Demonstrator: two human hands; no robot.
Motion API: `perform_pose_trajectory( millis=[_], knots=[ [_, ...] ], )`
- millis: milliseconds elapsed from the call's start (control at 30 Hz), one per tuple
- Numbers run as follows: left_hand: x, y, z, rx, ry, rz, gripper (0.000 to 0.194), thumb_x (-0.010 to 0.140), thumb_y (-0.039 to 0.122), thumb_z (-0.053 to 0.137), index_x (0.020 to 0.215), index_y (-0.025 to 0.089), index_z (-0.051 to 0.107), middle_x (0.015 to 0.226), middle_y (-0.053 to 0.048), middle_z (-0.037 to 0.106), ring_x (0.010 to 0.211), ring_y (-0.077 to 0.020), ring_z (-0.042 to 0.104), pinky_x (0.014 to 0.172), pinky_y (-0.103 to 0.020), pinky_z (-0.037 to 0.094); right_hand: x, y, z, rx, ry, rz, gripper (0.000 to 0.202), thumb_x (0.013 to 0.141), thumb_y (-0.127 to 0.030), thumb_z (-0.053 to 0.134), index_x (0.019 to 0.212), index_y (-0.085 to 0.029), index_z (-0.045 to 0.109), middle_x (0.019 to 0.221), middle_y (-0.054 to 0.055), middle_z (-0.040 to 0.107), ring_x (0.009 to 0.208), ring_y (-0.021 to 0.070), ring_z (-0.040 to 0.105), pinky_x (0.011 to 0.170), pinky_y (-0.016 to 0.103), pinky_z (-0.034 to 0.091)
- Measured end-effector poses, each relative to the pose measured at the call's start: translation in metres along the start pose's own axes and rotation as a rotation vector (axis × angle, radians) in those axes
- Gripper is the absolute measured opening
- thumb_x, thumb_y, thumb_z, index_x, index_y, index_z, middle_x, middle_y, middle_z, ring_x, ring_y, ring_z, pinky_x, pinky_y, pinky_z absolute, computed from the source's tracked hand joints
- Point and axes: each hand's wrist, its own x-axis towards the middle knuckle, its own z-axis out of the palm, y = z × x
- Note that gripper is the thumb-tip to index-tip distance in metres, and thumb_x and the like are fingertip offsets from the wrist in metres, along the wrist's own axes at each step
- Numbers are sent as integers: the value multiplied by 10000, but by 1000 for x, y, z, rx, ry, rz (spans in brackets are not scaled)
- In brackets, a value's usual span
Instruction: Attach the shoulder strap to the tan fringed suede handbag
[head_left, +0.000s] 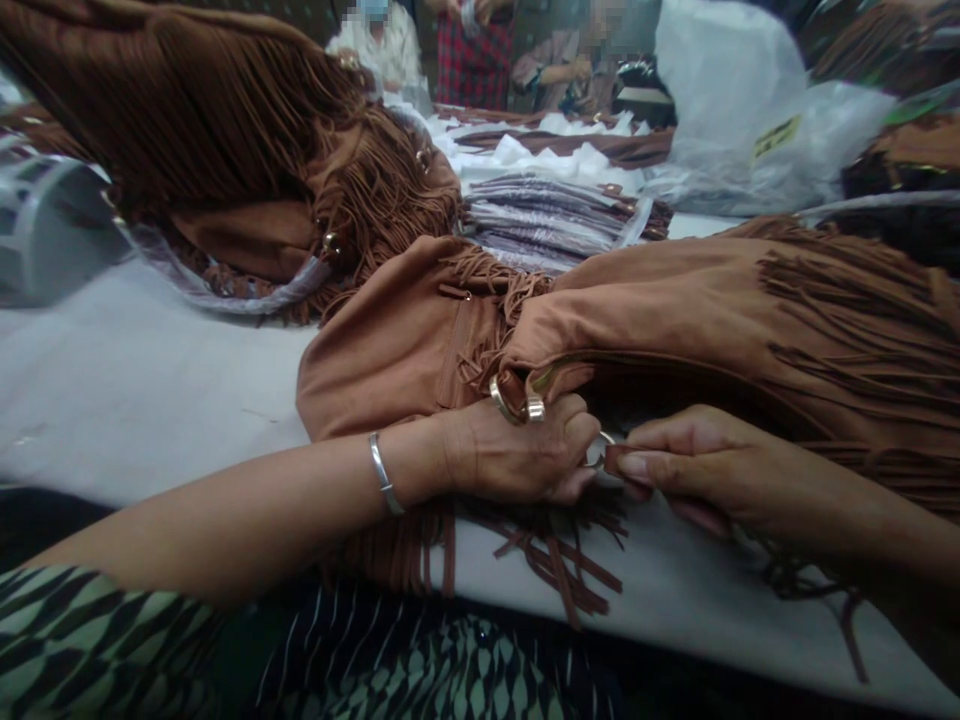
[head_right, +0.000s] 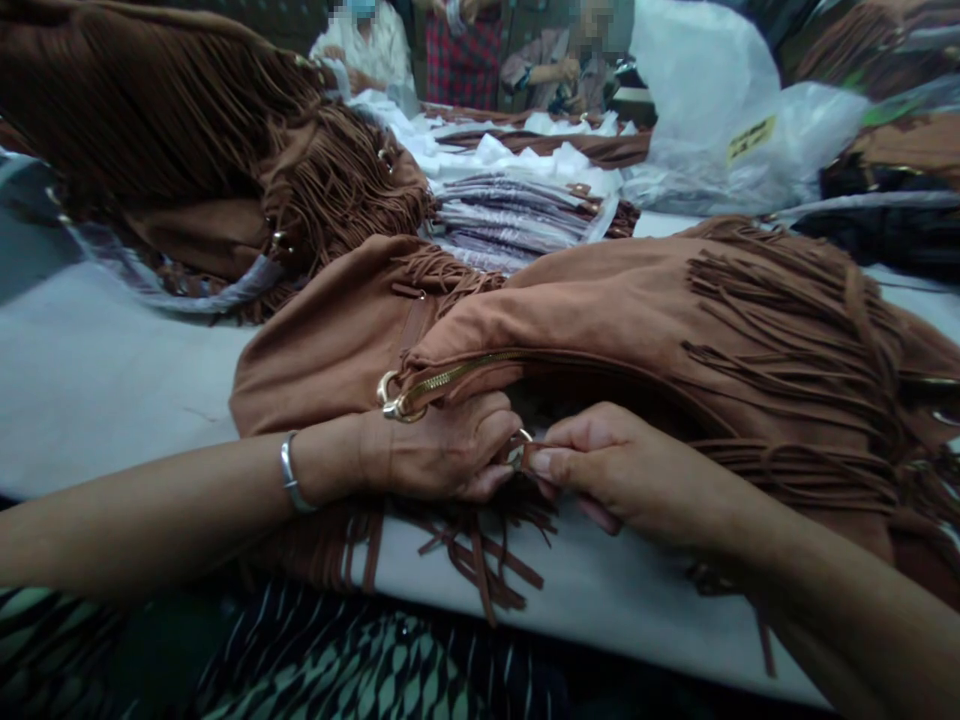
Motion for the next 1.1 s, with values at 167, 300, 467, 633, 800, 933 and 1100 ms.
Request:
perform_pose_trajectory(
  millis=[167,300,467,633,800,933,1100],
  knots=[
    [-2,-3,-2,-93,-2,32,294,883,389,420,868,119,536,865,-97,573,759,-194,517,716,-330,432,5,-4,-16,54,-133,0,402,711,-518,639,516,-176,556,383,-46,371,339,50,239,349,227,116],
    [1,3,-5,-191,-14,-152,396,916,485,384,885,121,538,809,-58,580,701,-164,525,630,-280,423,6,-7,-23,88,-114,10,403,714,-527,636,536,-167,602,391,-34,378,352,52,223,358,238,82],
    [3,8,-12,-109,-55,-178,291,918,348,402,825,111,542,778,-72,578,658,-158,519,608,-278,412,6,-8,-15,77,-22,37,437,667,-567,666,506,-169,586,375,-47,341,353,49,195,360,231,69],
    [-5,-1,-16,-38,-51,37,332,931,364,338,872,98,528,792,-94,564,716,-188,526,659,-307,427,10,-7,-10,128,25,-9,398,628,-512,723,492,-167,576,399,-53,343,390,55,207,384,232,131],
    [-7,-6,-4,-172,-33,133,249,886,357,450,901,113,495,825,-81,552,694,-168,484,669,-294,437,23,2,-16,109,-150,-117,312,674,-445,705,584,-149,663,528,-7,506,488,97,356,478,250,272],
    [-11,-5,-6,-273,-20,93,258,897,365,454,933,112,484,891,-81,556,722,-149,492,687,-270,440,26,0,-23,124,-146,-118,318,655,-454,716,592,-147,665,513,-12,478,478,91,332,460,243,246],
    [-17,-1,-15,-237,-38,-164,357,895,486,416,918,137,489,813,-53,564,681,-162,513,632,-286,436,15,-13,-23,113,-108,-19,322,679,-438,704,558,-149,627,423,-60,344,410,55,200,411,237,120]
  ],
)
